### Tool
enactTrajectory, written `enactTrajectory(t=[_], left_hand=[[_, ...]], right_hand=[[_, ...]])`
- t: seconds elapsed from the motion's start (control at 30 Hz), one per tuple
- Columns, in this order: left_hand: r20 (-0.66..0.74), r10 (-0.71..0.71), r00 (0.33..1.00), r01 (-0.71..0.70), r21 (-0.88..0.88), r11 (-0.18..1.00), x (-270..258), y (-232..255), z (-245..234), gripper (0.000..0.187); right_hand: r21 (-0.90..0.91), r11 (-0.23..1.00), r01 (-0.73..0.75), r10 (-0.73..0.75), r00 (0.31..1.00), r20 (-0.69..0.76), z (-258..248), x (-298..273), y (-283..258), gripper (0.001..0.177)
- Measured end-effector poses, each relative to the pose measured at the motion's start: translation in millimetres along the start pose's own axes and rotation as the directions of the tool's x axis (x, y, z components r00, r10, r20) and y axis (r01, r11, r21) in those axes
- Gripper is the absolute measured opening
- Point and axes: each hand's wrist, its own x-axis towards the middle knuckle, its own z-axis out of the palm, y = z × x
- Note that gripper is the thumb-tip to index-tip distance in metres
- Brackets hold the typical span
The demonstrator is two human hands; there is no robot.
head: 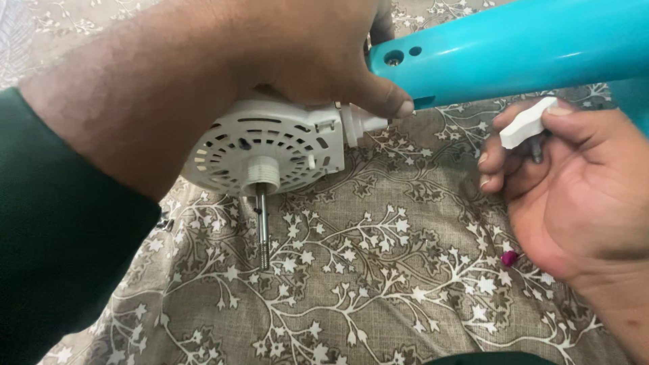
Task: The person attaches the fan motor to the blue fan housing, secures it with a screwdriver, and installs a white plastic cap and a nut onto the motor shaft. The person uses a green screwdriver to tighten the screw and nut.
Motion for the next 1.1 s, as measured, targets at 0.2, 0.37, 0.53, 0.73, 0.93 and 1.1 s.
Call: enactTrajectory(t=[0.2, 0.37, 0.53, 0.73, 0.93, 1.1], left_hand=[[0.007, 0.008, 1.000, -0.008, 0.026, 1.000, 4.0, -2.9, 1.5, 0.070], [-0.067, 0.095, 0.993, -0.089, 0.084, 0.992, 9.3, -8.8, 6.7, 0.071], [-0.074, 0.139, 0.987, -0.144, -0.058, 0.988, 18.7, -19.3, 10.1, 0.065], [-0.244, 0.309, 0.919, -0.346, -0.124, 0.930, 27.3, -34.3, 13.7, 0.063], [-0.548, 0.426, 0.720, -0.584, -0.148, 0.798, 18.3, -45.5, 4.8, 0.041], [-0.811, 0.275, 0.517, -0.683, -0.197, 0.703, -0.2, -24.7, 11.0, 0.023]], right_hand=[[-0.016, 1.000, 0.012, -0.012, 1.000, -0.025, 0.2, -0.3, 1.1, 0.035], [0.013, 1.000, 0.023, -0.023, 1.000, 0.000, 3.4, -0.5, -2.2, 0.030], [-0.012, 0.993, 0.119, -0.117, 0.987, 0.108, 5.9, -3.1, -1.7, 0.025], [0.013, 0.995, 0.103, -0.104, 0.990, 0.099, 4.5, -3.4, 1.0, 0.021], [0.115, 0.990, 0.078, -0.098, 0.978, 0.181, 1.3, -2.2, -0.3, 0.011], [0.115, 0.993, 0.042, -0.059, 0.987, 0.151, 2.1, -0.8, -3.0, 0.009]])
